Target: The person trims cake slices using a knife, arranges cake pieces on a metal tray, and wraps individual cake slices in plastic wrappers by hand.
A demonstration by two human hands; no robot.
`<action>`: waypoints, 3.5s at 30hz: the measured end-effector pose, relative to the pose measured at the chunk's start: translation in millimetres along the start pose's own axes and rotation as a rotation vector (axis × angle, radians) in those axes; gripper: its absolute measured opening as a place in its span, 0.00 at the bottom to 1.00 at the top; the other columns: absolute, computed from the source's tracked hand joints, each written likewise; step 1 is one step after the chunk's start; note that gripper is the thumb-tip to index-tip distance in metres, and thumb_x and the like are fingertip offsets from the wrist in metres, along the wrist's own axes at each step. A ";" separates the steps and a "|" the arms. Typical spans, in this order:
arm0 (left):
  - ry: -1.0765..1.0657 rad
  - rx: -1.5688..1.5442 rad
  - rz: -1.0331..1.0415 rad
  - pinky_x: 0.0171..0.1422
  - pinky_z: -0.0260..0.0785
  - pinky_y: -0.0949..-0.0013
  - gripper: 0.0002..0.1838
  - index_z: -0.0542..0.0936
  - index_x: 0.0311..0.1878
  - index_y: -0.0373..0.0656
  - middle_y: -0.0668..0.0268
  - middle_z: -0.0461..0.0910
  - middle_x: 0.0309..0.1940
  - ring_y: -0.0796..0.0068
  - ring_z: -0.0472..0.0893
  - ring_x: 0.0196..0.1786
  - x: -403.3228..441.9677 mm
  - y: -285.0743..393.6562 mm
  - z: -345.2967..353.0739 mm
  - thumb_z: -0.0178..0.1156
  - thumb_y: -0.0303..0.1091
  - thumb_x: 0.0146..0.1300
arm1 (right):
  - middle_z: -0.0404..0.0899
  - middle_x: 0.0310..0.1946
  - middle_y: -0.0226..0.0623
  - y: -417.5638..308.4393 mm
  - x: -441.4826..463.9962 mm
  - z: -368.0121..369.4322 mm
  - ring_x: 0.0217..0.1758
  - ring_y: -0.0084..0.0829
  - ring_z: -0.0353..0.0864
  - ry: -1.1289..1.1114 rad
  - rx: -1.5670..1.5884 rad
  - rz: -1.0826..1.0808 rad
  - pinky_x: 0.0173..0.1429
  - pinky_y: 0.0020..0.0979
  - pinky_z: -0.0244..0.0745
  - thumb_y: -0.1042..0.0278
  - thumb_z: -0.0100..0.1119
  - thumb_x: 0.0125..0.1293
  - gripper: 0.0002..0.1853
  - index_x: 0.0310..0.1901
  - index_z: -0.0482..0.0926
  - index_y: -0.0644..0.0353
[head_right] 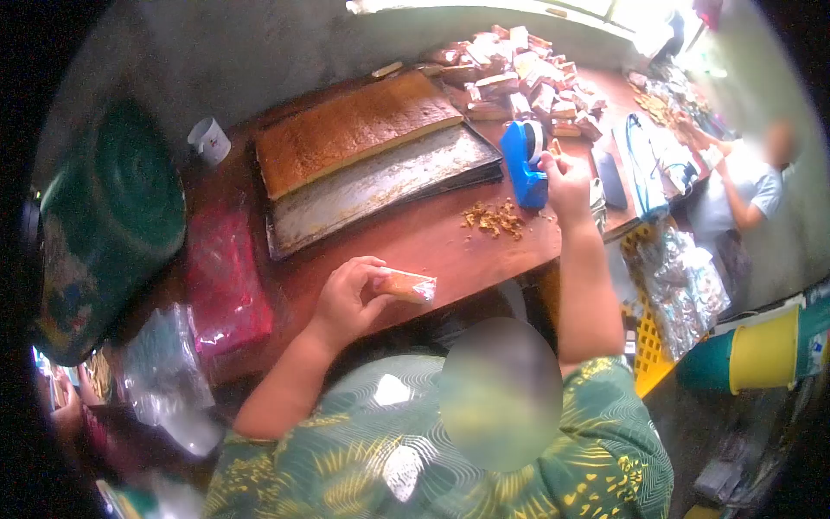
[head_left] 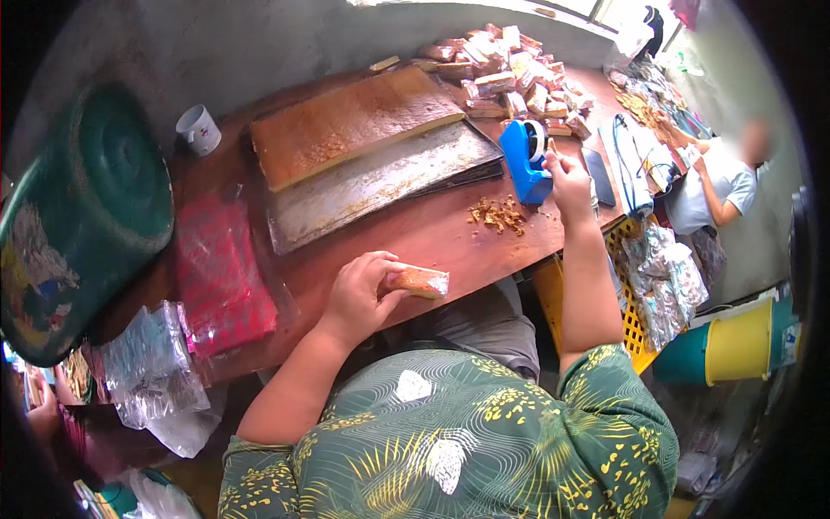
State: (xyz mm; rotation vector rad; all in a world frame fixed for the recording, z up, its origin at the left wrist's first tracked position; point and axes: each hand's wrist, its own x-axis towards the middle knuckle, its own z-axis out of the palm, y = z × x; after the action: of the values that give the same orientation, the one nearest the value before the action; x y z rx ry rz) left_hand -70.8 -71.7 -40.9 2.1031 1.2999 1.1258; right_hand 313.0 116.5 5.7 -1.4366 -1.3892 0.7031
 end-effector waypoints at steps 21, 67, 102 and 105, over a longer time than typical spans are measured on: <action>0.103 -0.177 0.085 0.54 0.80 0.63 0.19 0.84 0.51 0.41 0.58 0.80 0.49 0.61 0.84 0.49 -3.4 3.1 -6.9 0.78 0.34 0.59 | 0.81 0.33 0.22 27.1 -36.0 -19.6 0.34 0.15 0.73 -0.002 0.122 0.099 0.40 0.21 0.68 0.57 0.61 0.80 0.14 0.40 0.86 0.58; 0.162 -0.161 0.137 0.51 0.80 0.62 0.19 0.85 0.48 0.41 0.56 0.81 0.46 0.60 0.84 0.45 -2.3 4.7 -7.3 0.80 0.37 0.57 | 0.73 0.25 0.26 -63.8 -114.0 42.3 0.34 0.19 0.70 -0.530 -0.023 0.047 0.39 0.31 0.70 0.61 0.64 0.77 0.16 0.32 0.80 0.63; 0.277 -0.105 0.121 0.53 0.80 0.61 0.08 0.85 0.47 0.41 0.56 0.85 0.42 0.58 0.85 0.44 -1.2 5.9 -5.0 0.68 0.24 0.65 | 0.85 0.52 0.44 -158.9 -70.1 -9.0 0.54 0.37 0.85 0.290 -0.342 -0.836 0.59 0.35 0.80 0.78 0.71 0.62 0.14 0.50 0.85 0.62; 0.268 -0.041 0.183 0.50 0.80 0.63 0.05 0.86 0.44 0.40 0.57 0.86 0.38 0.59 0.85 0.41 2.3 2.4 -7.9 0.67 0.23 0.66 | 0.89 0.40 0.40 -116.7 -90.8 20.4 0.46 0.39 0.87 -0.083 -0.179 -0.758 0.55 0.38 0.82 0.83 0.68 0.61 0.12 0.46 0.88 0.60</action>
State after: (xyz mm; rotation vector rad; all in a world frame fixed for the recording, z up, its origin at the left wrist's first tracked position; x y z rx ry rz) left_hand -75.4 -71.2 -33.6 2.1314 1.2022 1.5428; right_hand 232.6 18.9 84.9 -0.8916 -1.9285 0.1483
